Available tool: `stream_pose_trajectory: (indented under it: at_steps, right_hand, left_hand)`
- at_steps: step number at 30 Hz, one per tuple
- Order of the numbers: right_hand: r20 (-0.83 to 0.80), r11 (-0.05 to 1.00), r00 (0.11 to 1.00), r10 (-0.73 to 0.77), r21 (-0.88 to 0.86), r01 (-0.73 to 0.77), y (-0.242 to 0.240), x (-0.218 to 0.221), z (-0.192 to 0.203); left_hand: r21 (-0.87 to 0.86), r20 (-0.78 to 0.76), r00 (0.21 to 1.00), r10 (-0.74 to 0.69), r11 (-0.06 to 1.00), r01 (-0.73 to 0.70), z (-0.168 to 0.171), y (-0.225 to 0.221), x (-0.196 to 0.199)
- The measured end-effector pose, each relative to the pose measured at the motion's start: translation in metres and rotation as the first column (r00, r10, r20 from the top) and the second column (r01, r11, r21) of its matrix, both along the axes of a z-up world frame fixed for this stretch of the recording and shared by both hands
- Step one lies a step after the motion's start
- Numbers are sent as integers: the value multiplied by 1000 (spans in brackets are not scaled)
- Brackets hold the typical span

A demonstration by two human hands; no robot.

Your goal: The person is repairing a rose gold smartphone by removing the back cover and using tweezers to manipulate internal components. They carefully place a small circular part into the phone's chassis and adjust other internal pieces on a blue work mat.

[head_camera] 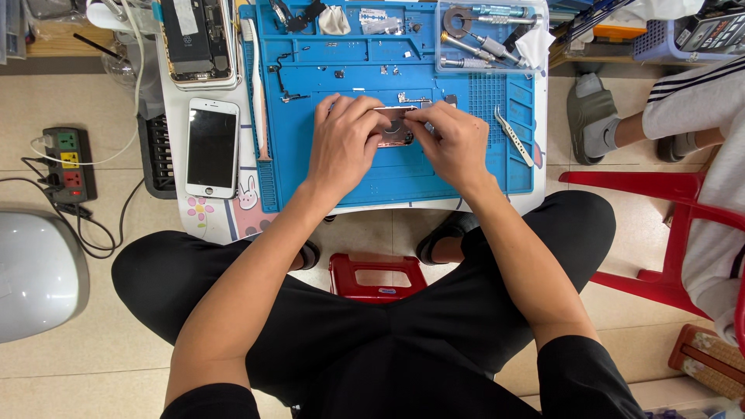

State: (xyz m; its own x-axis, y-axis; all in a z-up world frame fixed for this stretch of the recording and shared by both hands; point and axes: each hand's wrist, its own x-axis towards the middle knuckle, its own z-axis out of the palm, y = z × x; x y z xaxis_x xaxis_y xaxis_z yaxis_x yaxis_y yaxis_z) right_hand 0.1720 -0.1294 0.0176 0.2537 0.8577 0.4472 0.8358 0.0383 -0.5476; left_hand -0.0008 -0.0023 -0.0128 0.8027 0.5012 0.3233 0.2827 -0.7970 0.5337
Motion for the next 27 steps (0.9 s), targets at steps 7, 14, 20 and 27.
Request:
stream_pose_trajectory:
  at_steps: [7,14,20,27]
  right_hand:
    - [123,1000,992,-28,13,26,4,1,-2]
    - [232,998,971,-61,21,58,3,0,0]
    - [220,999,975,-34,-29,41,2,6,-3]
    - [152,998,988,-16,-53,25,1,12,-6]
  left_hand:
    - [-105,26,1000,-2,994,5,2,5,2]
    - [-95,22,1000,-10,995,12,16,5,0]
    - [-102,-40,999,-4,995,0,26,5,0]
    - [-67,-56,998,-37,997,33,14,5,1]
